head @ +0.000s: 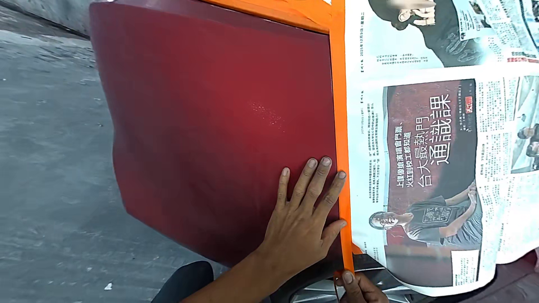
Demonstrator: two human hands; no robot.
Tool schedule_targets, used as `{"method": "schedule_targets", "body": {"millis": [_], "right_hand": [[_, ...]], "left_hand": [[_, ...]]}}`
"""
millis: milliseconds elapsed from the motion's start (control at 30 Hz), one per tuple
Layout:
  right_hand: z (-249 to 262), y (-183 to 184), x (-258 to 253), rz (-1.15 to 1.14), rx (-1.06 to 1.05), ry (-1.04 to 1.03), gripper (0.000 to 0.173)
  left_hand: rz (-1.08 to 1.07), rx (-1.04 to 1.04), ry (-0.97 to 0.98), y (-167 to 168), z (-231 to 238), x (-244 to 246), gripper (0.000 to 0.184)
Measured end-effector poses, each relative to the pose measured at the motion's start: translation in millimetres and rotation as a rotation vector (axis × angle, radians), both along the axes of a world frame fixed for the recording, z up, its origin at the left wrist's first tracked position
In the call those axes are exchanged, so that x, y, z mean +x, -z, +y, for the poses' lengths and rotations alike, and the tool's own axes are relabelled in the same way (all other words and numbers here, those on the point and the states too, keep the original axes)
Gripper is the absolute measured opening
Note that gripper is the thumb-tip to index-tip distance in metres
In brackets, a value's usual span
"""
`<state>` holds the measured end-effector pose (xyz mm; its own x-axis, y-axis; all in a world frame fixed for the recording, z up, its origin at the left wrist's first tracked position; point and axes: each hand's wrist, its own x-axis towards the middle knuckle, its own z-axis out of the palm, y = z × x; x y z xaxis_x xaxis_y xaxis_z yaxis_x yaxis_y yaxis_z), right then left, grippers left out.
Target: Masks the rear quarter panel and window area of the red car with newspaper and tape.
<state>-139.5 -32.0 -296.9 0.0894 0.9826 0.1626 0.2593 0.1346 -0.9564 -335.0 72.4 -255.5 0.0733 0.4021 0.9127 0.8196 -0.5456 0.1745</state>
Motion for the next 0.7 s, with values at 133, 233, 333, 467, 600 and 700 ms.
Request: {"method": "schedule_targets", "body": {"millis": [133, 233, 333, 467, 600, 700], "right_hand": [[9.1, 0.1, 0.9, -0.031, -0.001, 0.038, 0.026], [12.0, -0.8, 0.9, -0.036, -0.014, 0.046, 0.027], [12.7, -1.8, -1.9, -0.038, -0.024, 0.074, 0.027], [10.8, -0.9, -1.7, -0.060, -0.002, 0.084, 0.026], [7.3, 1.1, 1.1, -0.094, 0.031, 0.066, 0.024], [8.0, 2.2, 0.8, -0.085, 0.027, 0.061, 0.024]], "left_hand": [[0.013, 0.004, -0.012, 0.0, -0.7, -0.1, 0.079], [0.042, -0.018, -0.005, -0.1, -2.1, -1.5, 0.088], [0.066, -0.030, -0.013, 0.8, -3.1, -1.4, 0.098], [0.076, -0.041, -0.019, -0.5, -5.5, -0.4, 0.105], [0.056, -0.043, -0.018, 0.4, -6.6, 2.3, 0.107], [0.048, -0.045, -0.005, 2.4, -5.2, 2.6, 0.106]]}}
